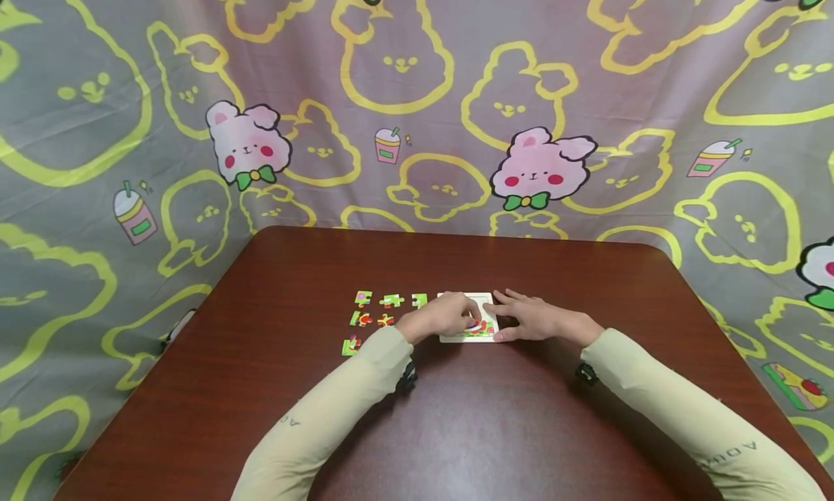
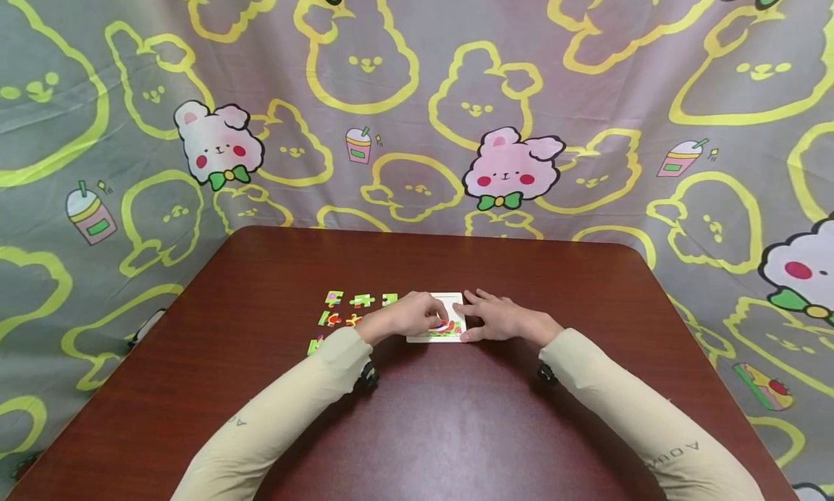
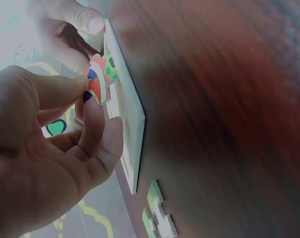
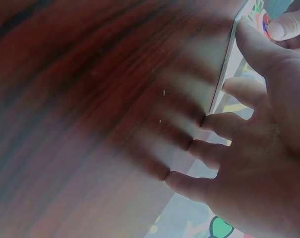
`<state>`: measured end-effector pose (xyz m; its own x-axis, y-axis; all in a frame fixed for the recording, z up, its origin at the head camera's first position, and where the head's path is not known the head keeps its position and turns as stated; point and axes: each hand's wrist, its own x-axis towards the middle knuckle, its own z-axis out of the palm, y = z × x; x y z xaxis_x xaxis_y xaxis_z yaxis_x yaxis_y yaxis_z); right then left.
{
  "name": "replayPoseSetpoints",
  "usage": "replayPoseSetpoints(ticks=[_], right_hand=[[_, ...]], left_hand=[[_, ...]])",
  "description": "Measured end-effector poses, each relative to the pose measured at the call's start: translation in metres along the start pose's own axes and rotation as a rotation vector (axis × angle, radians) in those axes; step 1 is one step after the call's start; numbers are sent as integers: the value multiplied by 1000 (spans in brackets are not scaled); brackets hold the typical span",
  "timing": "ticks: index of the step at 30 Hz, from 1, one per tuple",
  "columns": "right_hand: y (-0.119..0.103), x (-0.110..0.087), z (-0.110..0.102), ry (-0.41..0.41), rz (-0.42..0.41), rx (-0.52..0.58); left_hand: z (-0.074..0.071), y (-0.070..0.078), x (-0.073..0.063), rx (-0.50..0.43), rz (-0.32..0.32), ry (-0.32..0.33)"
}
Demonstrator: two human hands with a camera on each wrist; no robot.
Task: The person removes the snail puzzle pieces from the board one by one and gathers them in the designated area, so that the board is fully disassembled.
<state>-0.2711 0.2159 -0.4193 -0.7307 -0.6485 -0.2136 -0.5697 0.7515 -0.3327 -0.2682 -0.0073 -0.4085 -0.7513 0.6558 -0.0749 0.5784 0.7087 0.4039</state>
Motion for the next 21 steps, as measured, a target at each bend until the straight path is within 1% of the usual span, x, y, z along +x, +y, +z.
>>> replayPoseSetpoints(ticks=[6,8,13,16,21], right_hand=[[1,1,0,-8,9,0],[1,1,0,-13,16,14],[1,1,0,-11,13,9],[1,1,0,-10,11,0],[1,2,0,-17,13,-6]], left_hand=[[-4,0,-2,-2,23,-7],[-7,-1,-4,-2,18,-11],[-16,-3,-9,-7,-2,-6],[-21,-6,-12,-5,-8,-9],[-30,-14,-20,0,-14,-33]])
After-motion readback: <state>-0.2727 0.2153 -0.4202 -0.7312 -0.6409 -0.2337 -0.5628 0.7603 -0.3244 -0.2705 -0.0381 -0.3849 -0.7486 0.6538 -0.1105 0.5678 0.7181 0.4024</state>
